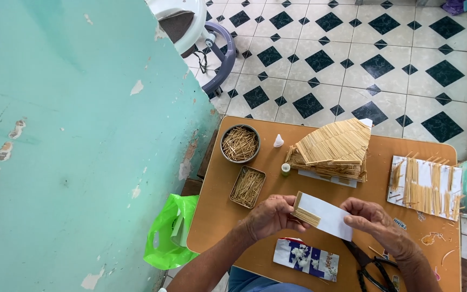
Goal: The person arranges thin wooden sticks onto a white paper strip, then folds the paper around the sticks to form a small bundle. They use scissors to trim the paper ends and repeat the process with another set of sticks.
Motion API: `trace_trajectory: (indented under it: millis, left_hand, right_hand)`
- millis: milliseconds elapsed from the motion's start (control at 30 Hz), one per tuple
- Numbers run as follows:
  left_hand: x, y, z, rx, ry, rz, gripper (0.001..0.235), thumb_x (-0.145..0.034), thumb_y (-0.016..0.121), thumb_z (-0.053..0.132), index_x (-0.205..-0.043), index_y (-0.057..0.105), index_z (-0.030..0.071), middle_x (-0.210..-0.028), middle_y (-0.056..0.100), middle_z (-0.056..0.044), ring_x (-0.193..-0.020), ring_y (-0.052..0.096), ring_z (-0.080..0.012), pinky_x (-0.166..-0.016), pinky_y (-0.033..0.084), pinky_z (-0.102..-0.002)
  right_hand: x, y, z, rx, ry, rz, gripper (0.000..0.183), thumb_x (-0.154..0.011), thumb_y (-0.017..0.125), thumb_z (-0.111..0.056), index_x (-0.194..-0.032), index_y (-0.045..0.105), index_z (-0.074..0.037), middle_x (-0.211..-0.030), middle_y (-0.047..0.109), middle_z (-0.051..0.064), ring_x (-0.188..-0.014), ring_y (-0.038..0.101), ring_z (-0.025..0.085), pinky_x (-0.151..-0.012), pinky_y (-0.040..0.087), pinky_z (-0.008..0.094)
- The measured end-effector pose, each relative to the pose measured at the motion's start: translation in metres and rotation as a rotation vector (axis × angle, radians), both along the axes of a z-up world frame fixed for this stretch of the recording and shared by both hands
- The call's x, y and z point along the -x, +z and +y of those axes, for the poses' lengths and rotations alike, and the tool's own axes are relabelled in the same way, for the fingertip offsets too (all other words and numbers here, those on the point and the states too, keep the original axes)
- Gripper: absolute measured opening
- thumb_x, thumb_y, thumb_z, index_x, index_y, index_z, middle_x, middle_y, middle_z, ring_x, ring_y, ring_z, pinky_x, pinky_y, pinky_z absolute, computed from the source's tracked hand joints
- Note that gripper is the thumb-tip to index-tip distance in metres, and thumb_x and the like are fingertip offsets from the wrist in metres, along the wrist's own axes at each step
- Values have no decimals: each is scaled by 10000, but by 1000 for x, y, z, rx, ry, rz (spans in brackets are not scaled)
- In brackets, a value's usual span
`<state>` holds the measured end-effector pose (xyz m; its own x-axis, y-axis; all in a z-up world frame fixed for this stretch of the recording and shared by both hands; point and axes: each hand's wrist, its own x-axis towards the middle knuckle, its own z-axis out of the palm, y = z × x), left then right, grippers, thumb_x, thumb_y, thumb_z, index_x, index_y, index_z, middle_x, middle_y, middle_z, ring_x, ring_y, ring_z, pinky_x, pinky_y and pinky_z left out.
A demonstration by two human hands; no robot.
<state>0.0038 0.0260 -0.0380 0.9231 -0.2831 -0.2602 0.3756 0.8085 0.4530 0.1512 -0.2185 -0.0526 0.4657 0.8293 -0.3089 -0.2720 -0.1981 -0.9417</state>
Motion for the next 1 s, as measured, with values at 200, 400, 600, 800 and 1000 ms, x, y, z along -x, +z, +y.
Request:
trace_trajectory:
  millis: [200,400,600,800,1000]
  left_hand:
    - [-1,0,7,-213,81,78,496,-798,457,21,-1273,473,-123,-1104,611,-284,-894,662,-299,-806,585,-341]
    - [-1,-8,6,-255,171,157,545,-802,517,-7,-1329,439,-120,-1218,580,-249,-961,650,-295,-842,570,-328]
    - [8,-23,6,-318,183,207,869,-827,622,93,-1449,36,-65,-1466,256,-308,-1193,538,-329,-1027,451,-371]
    - [15,8,10,-480,80,91,925,-806,647,249,-1492,61,44,-1512,151,-285,-1288,440,-329,-1027,423,-352]
    - [24,20,13,-643,73,68,927,-808,639,335,-1474,95,-9,-1511,161,-283,-1221,523,-319,-958,484,-306]
  right_hand:
    - [-24,-7,18,372,164,-352,336,-777,630,-381,-982,728,-134,-870,751,18,-717,693,127,-587,559,243]
    - [-26,17,55,817,396,-787,314,-880,503,-487,-1107,601,-293,-944,698,-32,-797,633,121,-735,488,291]
    - [-18,-6,71,999,493,-1056,362,-926,461,-467,-1226,494,-267,-878,678,-16,-843,641,168,-863,461,350]
    - [-9,-29,68,913,402,-1316,402,-858,570,-459,-1160,513,-200,-1037,638,33,-934,635,219,-792,538,368]
    - [-1,-31,64,861,344,-1368,432,-794,650,-432,-1131,514,-197,-1057,612,35,-982,606,236,-775,548,362]
